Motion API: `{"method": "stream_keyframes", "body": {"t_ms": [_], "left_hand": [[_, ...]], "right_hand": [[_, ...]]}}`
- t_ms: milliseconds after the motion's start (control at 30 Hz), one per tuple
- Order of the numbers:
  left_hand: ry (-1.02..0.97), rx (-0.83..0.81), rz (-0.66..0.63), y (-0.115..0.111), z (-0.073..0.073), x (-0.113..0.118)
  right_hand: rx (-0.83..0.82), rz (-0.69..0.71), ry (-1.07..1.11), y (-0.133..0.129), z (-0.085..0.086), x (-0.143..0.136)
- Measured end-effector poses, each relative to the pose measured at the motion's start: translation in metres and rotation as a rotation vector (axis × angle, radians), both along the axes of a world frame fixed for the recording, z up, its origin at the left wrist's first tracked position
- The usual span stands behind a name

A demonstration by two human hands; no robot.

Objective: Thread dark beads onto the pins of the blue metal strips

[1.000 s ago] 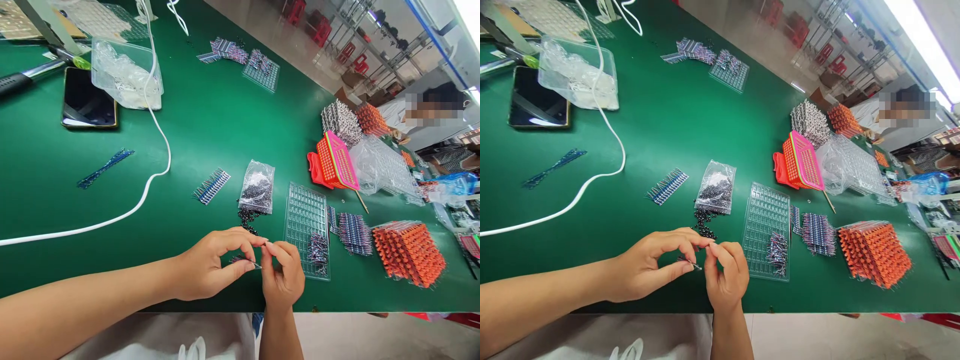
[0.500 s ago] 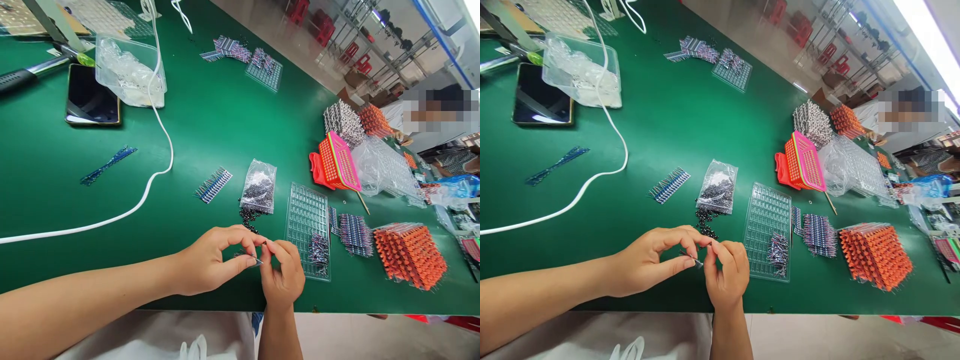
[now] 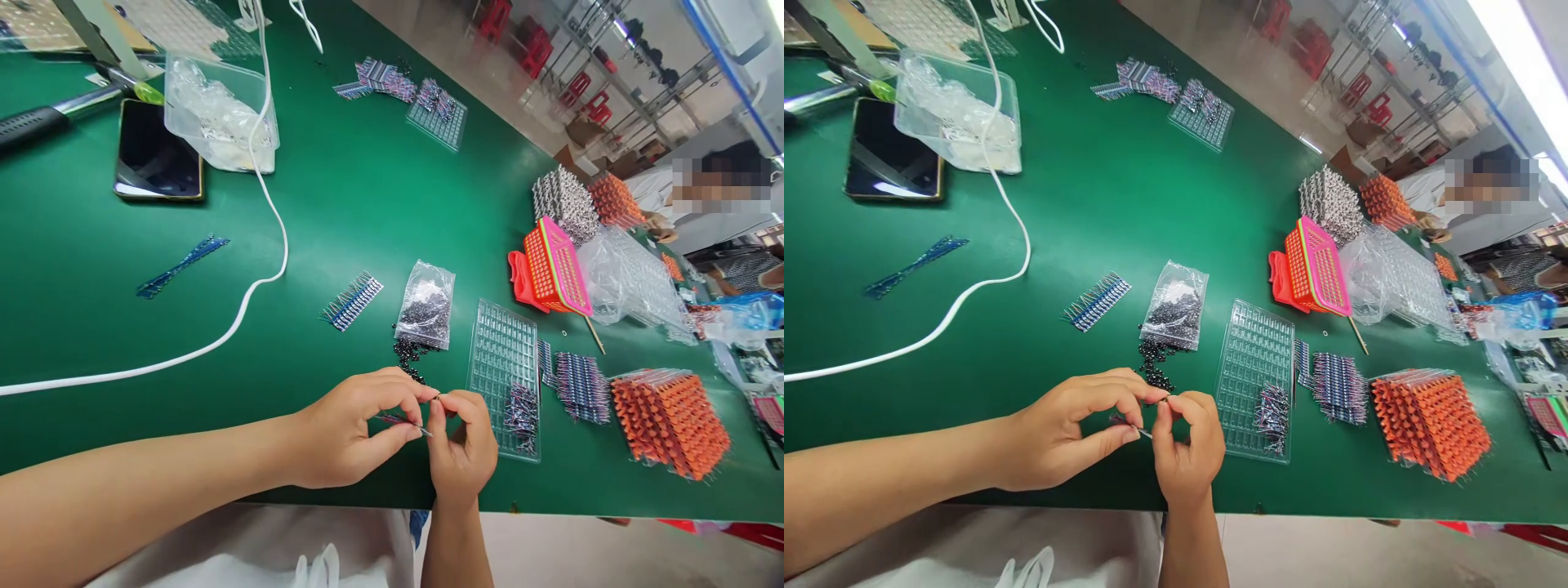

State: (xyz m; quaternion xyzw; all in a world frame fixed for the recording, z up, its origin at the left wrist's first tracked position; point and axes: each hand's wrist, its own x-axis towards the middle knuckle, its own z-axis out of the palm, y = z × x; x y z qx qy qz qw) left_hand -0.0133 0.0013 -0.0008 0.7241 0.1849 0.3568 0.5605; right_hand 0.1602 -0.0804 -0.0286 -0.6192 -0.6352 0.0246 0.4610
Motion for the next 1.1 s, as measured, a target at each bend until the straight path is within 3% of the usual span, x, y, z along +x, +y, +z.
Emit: {"method": "stream_keyframes", "body": {"t_ms": [200, 300, 900, 1100], "left_hand": [[0.079, -0.335, -0.06, 0.0035, 0.0008, -0.0022], [0.08, -0.424, -0.086, 0.0047, 0.0013, -0.0031], [0.069, -0.37, -0.066, 0.0025, -0.0001, -0.0043], [0.061, -0.223, -0.01, 0.0003, -0.0021, -0.0025]], "right_hand": [[0.075, 0.012, -0.145, -0.0019, -0.0024, 0.0036], [0.098, 0.001, -0.184, -0.0021, -0.0024, 0.0045], [0.119, -0.07, -0.298, -0.0031, -0.0045, 0.004], [0.125, -0.083, -0.293, -0.0011, -0.0042, 0.002]]}}
